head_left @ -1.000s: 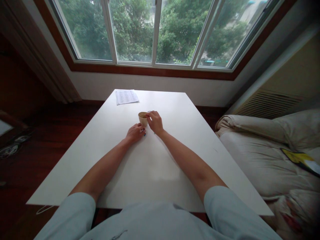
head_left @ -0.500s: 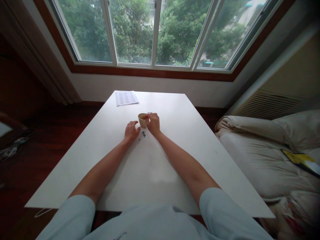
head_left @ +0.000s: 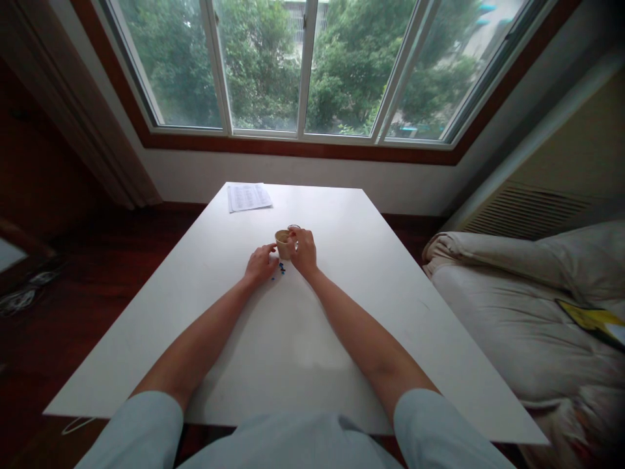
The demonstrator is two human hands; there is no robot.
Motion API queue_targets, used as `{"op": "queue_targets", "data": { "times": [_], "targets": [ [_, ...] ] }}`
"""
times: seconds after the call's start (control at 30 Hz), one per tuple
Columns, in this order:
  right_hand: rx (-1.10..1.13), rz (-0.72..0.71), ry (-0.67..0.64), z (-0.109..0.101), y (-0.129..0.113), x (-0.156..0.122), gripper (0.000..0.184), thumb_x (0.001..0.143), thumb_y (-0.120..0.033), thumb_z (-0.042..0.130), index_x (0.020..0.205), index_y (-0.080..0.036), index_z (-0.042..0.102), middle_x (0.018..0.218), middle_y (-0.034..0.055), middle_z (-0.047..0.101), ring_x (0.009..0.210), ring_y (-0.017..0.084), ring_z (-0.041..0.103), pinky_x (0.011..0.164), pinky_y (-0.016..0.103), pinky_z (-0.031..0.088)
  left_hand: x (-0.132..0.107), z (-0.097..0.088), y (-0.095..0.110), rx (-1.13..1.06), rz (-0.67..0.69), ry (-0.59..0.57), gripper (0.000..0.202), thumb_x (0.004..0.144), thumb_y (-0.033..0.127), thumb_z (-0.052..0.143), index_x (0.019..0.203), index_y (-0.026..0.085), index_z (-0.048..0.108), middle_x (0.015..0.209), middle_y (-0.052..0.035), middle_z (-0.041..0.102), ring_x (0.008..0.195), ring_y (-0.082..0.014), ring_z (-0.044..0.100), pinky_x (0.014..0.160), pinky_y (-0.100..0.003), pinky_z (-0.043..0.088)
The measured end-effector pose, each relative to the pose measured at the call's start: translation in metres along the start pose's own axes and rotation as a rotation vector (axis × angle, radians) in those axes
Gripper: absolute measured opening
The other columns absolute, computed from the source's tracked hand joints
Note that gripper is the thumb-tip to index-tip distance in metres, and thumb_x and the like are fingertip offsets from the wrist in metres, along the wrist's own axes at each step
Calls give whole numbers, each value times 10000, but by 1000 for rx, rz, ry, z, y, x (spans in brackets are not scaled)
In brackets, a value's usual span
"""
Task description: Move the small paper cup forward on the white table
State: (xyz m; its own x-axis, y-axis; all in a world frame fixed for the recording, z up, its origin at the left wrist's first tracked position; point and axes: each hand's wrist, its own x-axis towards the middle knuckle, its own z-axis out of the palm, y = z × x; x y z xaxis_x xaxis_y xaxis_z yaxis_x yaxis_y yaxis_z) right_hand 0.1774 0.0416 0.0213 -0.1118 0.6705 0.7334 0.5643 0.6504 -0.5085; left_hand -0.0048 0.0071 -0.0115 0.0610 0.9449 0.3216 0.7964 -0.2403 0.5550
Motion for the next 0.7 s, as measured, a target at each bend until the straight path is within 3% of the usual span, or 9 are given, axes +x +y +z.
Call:
{"op": "queue_targets", "data": {
  "times": [0.13, 0.27, 0.37, 0.43, 0.53, 0.6, 0.7],
  "targets": [
    [-15, 6, 19, -8, 6, -5, 366, 1037, -333, 518, 1367, -198, 603, 1289, 143, 657, 1222, 287, 579, 1100, 465, 505, 0, 2, -1, 33, 45, -4, 411, 941, 226, 616, 1345, 220, 694, 1280, -83, 741, 1207, -270, 651, 1088, -428, 502],
    [-6, -56, 1, -19, 16, -21, 413, 1052, -380, 510, 1426, -208, 545, 1366, 158, 611, 1324, 296, 547, 1125, 485, 509, 0, 3, -1, 86, 69, -35, 419, 962, 264, 613, 1372, 227, 696, 1311, -92, 727, 1223, -270, 646, 1091, -423, 491],
    [48, 27, 3, -23, 25, -29, 431, 1028, -356, 536, 1437, -220, 528, 1393, 154, 593, 1245, 274, 594, 990, 438, 572, 0, 2, 0, 123, 71, -55, 414, 972, 291, 621, 1372, 234, 709, 1335, -95, 721, 1246, -276, 638, 1105, -423, 480],
    [99, 133, 50, -23, 31, -30, 391, 995, -301, 530, 1372, -202, 553, 1334, 149, 612, 1086, 237, 641, 865, 385, 583, 0, 1, 1, 146, 79, -74, 372, 983, 314, 620, 1325, 238, 743, 1339, -93, 723, 1249, -281, 635, 1108, -423, 476],
    [105, 232, 41, -24, 38, -29, 259, 937, -204, 483, 1149, -198, 631, 1123, 100, 686, 981, 215, 648, 815, 339, 550, 0, -1, 0, 168, 98, -98, 317, 998, 340, 612, 1243, 240, 786, 1329, -87, 733, 1237, -281, 635, 1099, -419, 476],
    [77, 251, -27, -25, 38, -28, 208, 911, -173, 466, 995, -207, 653, 985, 66, 708, 884, 200, 638, 794, 321, 519, 0, -1, 0, 173, 107, -97, 300, 1003, 348, 609, 1212, 244, 799, 1314, -82, 739, 1224, -278, 636, 1086, -414, 479],
    [25, 199, -100, -29, 31, -29, 213, 913, -162, 457, 901, -216, 663, 935, 50, 718, 836, 187, 624, 799, 305, 492, 2, -1, -1, 165, 123, -88, 290, 1013, 359, 595, 1170, 247, 811, 1280, -79, 749, 1190, -269, 642, 1061, -402, 485]
  ]
}}
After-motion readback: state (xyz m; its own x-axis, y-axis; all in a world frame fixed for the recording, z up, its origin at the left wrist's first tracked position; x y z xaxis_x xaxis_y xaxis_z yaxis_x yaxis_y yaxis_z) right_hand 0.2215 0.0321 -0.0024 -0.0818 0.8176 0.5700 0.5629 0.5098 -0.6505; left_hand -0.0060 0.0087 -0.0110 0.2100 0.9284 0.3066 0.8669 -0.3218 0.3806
